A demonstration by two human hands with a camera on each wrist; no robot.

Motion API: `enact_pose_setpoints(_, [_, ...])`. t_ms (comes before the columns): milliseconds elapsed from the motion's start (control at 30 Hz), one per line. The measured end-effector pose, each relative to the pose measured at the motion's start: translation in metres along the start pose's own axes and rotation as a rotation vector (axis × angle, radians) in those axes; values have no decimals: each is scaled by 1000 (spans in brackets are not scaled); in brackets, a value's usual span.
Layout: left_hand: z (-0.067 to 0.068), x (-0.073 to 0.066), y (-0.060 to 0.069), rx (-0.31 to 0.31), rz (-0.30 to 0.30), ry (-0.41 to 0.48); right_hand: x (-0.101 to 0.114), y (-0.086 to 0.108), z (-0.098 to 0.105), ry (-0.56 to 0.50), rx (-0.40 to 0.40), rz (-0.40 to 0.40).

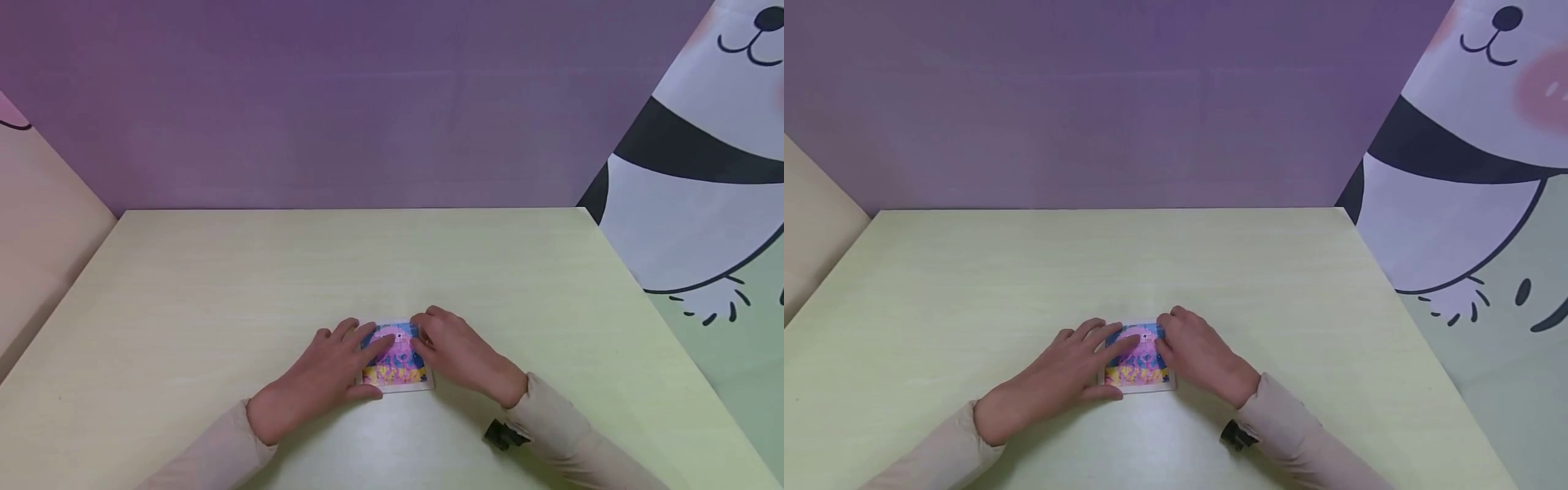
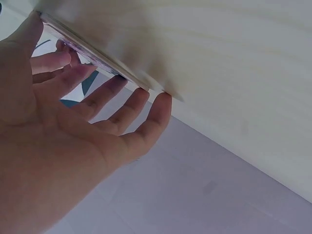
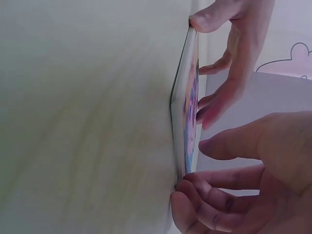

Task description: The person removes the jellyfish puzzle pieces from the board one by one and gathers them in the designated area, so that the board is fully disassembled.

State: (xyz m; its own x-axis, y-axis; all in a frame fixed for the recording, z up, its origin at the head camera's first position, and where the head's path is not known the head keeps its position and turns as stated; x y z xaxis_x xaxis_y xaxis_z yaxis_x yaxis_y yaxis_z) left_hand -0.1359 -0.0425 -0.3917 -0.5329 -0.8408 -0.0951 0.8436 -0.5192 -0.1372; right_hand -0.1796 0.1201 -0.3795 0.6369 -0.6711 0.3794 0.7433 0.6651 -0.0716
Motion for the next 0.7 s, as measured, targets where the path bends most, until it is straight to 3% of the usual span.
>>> enact_pose_setpoints(267, [0,-1,-1,9,1,-69,-4,-1,0,-42,-33,25])
enact_pose_setpoints(433, [-2,0,-2,42,18,-48,-8,-2,1,-102,-58,29])
enact_pose_setpoints(700, [-4,0,-2,72,37,-37,-17,-5,2,-298,-77,-23])
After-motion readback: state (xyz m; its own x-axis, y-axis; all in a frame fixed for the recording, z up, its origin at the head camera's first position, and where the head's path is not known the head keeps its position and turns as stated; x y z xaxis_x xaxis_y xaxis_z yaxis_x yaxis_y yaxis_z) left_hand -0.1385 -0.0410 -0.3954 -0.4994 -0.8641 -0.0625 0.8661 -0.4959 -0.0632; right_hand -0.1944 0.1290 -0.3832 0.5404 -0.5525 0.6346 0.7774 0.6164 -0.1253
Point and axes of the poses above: each hand's wrist, its own y-axis away from the middle knuckle, its own z-axis out of the back of the hand, x = y × z, the point moved 6 cm from there along -y, towards the middle knuckle, and after that the axes turned 12 degrees about z, right-handed, at the moved point
